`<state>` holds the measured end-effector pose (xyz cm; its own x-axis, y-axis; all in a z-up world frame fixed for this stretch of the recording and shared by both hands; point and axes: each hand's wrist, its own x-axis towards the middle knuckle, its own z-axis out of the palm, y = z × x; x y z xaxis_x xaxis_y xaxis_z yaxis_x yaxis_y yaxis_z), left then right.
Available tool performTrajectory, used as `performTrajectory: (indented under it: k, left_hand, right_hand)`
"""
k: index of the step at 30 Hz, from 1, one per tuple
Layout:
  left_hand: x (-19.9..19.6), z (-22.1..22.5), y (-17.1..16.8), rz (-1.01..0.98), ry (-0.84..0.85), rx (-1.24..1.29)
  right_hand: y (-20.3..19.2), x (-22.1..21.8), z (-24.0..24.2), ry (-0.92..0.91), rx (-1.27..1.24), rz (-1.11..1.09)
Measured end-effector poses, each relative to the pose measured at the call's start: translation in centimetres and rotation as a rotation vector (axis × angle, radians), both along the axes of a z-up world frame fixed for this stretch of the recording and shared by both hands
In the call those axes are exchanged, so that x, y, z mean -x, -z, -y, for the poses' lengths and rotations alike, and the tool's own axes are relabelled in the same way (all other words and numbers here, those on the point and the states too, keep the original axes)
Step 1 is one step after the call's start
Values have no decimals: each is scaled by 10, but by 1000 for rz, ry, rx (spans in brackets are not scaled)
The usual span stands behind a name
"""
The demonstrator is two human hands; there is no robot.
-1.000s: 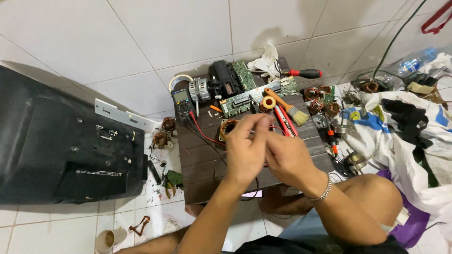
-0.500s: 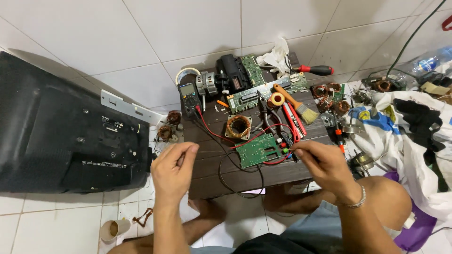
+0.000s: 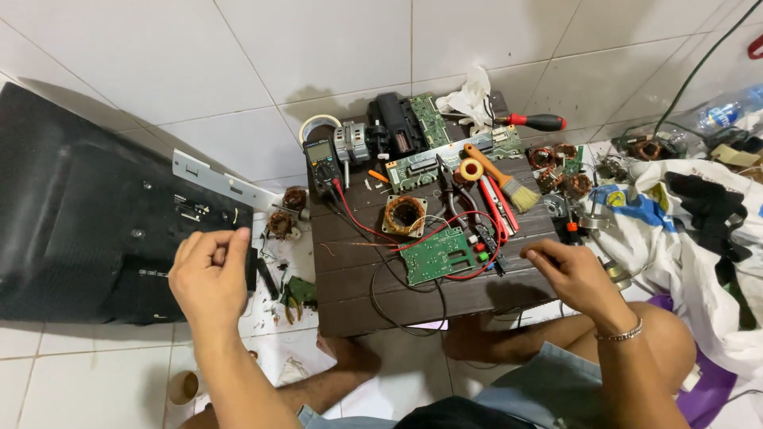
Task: The person sits on the floor repairing electronics, handling a green circuit board and a copper coil component, positioning wires and small parts, and using a multimeter with probe leads to test connections on the board. They pick up and reposition the board and components repeatedly while working by hand.
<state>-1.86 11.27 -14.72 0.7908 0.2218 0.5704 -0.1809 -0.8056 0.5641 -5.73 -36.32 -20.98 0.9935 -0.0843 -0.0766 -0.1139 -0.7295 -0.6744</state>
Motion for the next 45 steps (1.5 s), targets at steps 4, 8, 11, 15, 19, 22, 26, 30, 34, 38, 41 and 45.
performTrajectory:
  k: [4, 8, 11, 15, 19, 22, 26, 30, 34, 38, 41, 45]
  left_hand:
    - [-17, 23, -7, 239, 204, -54]
    - [-22, 102, -17, 183, 560, -190]
    - [-21, 139, -9, 70, 758, -292]
    - [-14, 153, 1, -62, 871, -275]
    - [-12, 129, 17, -176, 800, -269]
    - [-11, 128, 31, -217, 804, -282]
    - [-15, 151, 36, -167, 860, -213]
    - [-20, 143, 34, -270, 848, -92]
    - [-22, 121, 30, -483, 824, 53]
    - [-38, 102, 51, -461, 678, 170]
    - [-45, 106, 79, -396, 479, 383]
    - [-28, 156, 99, -357, 473, 771]
  right_hand:
    - [-16, -10, -15, -95, -109, -136]
    - [-21, -30, -34, -190, -494, 210]
    - [-51, -34, -72, -280, -448, 500]
    - [-68, -30, -93, -76, -209, 306]
    - [-66, -29, -48, 131, -65, 112]
    - [-69, -19, -45, 202, 200, 351]
    - [-67, -11, -102, -276, -130, 573]
    - [-18, -13, -139, -280, -410, 141]
    - [13, -15, -137, -208, -485, 103]
    - [38, -22, -131, -111, -587, 106]
    - [36, -27, -136, 47, -722, 132]
    - [46, -32, -148, 261, -1041, 82]
